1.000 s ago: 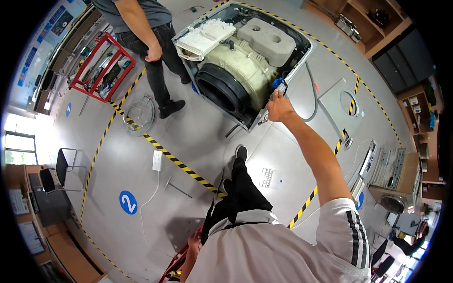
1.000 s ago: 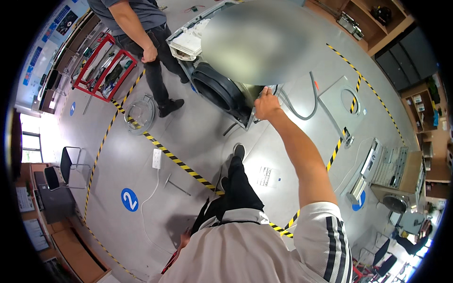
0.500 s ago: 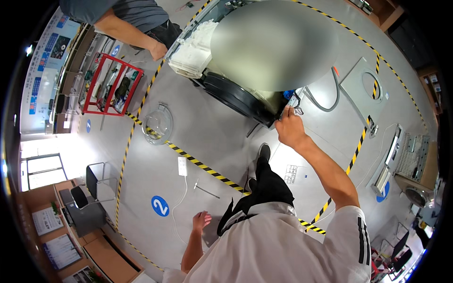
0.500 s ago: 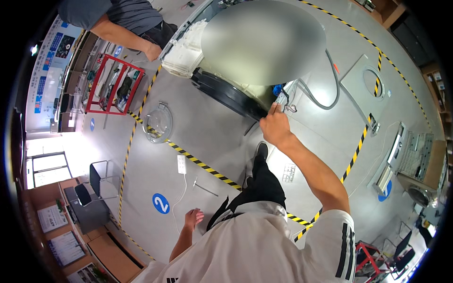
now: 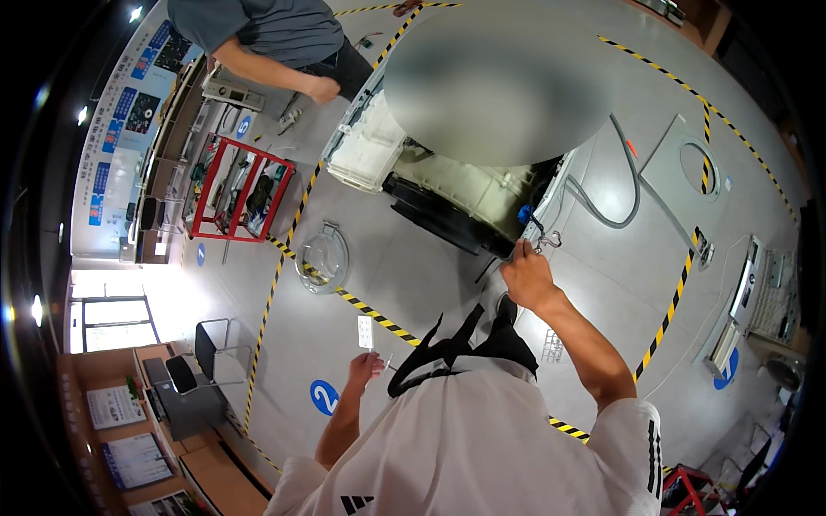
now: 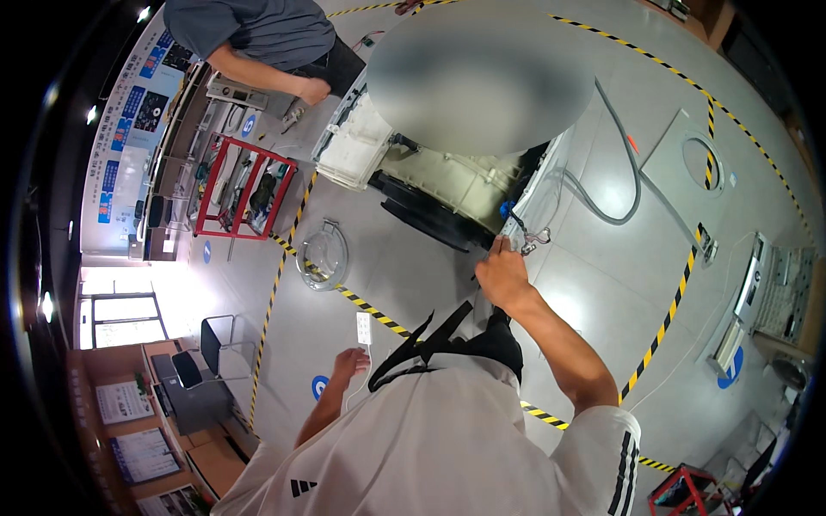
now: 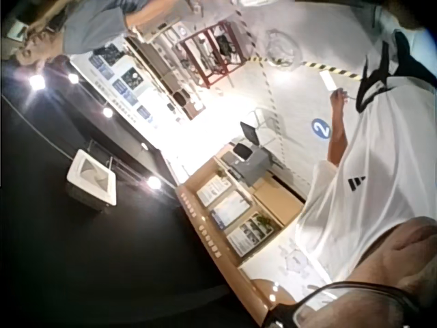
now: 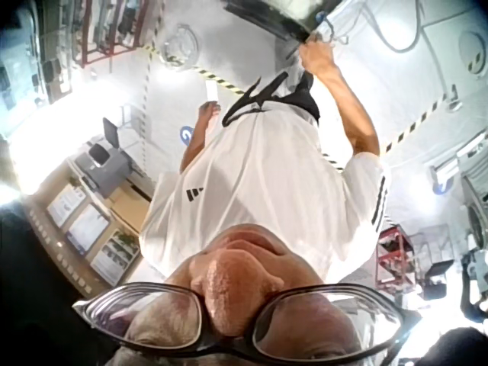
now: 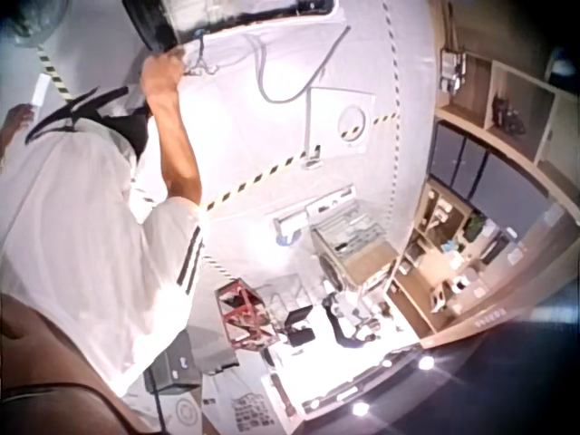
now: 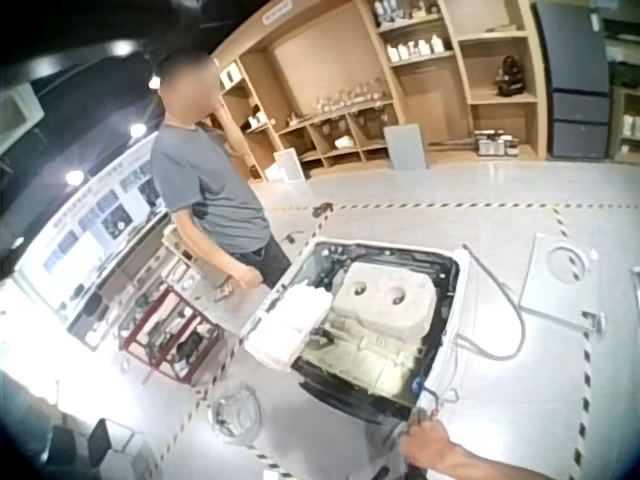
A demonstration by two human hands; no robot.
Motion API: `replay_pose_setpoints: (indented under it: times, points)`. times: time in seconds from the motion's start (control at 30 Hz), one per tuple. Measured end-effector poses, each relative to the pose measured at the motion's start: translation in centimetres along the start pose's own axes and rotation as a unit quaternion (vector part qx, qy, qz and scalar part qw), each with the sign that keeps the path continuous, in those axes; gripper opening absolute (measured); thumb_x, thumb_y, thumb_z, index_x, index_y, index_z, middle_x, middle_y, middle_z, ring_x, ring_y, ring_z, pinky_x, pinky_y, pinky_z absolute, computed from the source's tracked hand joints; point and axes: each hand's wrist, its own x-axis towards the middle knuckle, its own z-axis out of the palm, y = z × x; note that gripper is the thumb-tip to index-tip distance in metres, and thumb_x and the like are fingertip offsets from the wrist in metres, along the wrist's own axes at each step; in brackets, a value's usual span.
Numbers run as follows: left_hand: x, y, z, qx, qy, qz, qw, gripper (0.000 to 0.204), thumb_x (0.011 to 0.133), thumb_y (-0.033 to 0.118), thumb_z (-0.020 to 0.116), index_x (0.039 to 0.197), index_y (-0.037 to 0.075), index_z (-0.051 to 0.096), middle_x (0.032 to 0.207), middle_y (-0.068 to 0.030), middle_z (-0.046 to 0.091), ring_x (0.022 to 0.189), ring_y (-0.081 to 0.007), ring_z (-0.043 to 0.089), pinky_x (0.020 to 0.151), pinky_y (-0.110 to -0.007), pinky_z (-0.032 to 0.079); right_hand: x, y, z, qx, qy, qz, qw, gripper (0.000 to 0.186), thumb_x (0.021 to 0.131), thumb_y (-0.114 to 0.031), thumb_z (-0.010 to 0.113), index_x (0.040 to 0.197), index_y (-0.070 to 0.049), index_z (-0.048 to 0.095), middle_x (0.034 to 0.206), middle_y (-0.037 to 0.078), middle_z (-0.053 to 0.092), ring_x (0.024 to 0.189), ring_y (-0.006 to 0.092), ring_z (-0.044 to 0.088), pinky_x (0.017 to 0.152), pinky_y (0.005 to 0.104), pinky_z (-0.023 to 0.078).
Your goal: The person uses a power driver to unscrew fasteners from the internal components of a washing machine, then sets the tool on a mobile cart and points at internal wires and connectors by hand.
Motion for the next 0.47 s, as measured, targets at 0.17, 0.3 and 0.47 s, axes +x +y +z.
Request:
replay_pose_setpoints:
  times: [0.17,0.3,0.47]
  points:
    - [2.6,6.4,-0.7,0.025,-0.009,0.062,0.998,0.027,0.085,0.024,0.049,0.097,0.002,0.057,0.083,-0.0069,0.062,0.072,-0.0147,0.061,0.061,-0.026,0.048,-0.1,-0.8,-0.3,0.022,0.025,0.015,0.999,0.019,0.063,-0.010,0.059,0.079,-0.003,0.066,0.114,0.039,0.041,0.107,0.0441,0.046,0.077,0.0379,0.048]
    - [4.6,11.7,-1.0,0.032,-0.032,0.121,0.992,0.028,0.085,0.025,0.050,0.100,0.002,0.055,0.084,-0.0076,0.062,0.075,-0.0149,0.061,0.063,-0.024,0.048,0.0,-1.5,0.0,0.050,0.042,0.050,0.997,0.019,0.061,-0.010,0.060,0.079,-0.004,0.065,0.116,0.038,0.040,0.110,0.0442,0.044,0.077,0.0392,0.048]
    - [7.2,18.2,-0.3,0.028,-0.087,0.167,0.982,0.030,0.084,0.027,0.053,0.101,0.002,0.055,0.087,-0.0086,0.062,0.076,-0.0152,0.061,0.065,-0.023,0.048,0.6,-2.1,-0.4,0.038,-0.001,0.093,0.995,0.025,0.063,-0.012,0.060,0.087,-0.006,0.066,0.117,0.041,0.037,0.113,0.0450,0.040,0.080,0.0410,0.047]
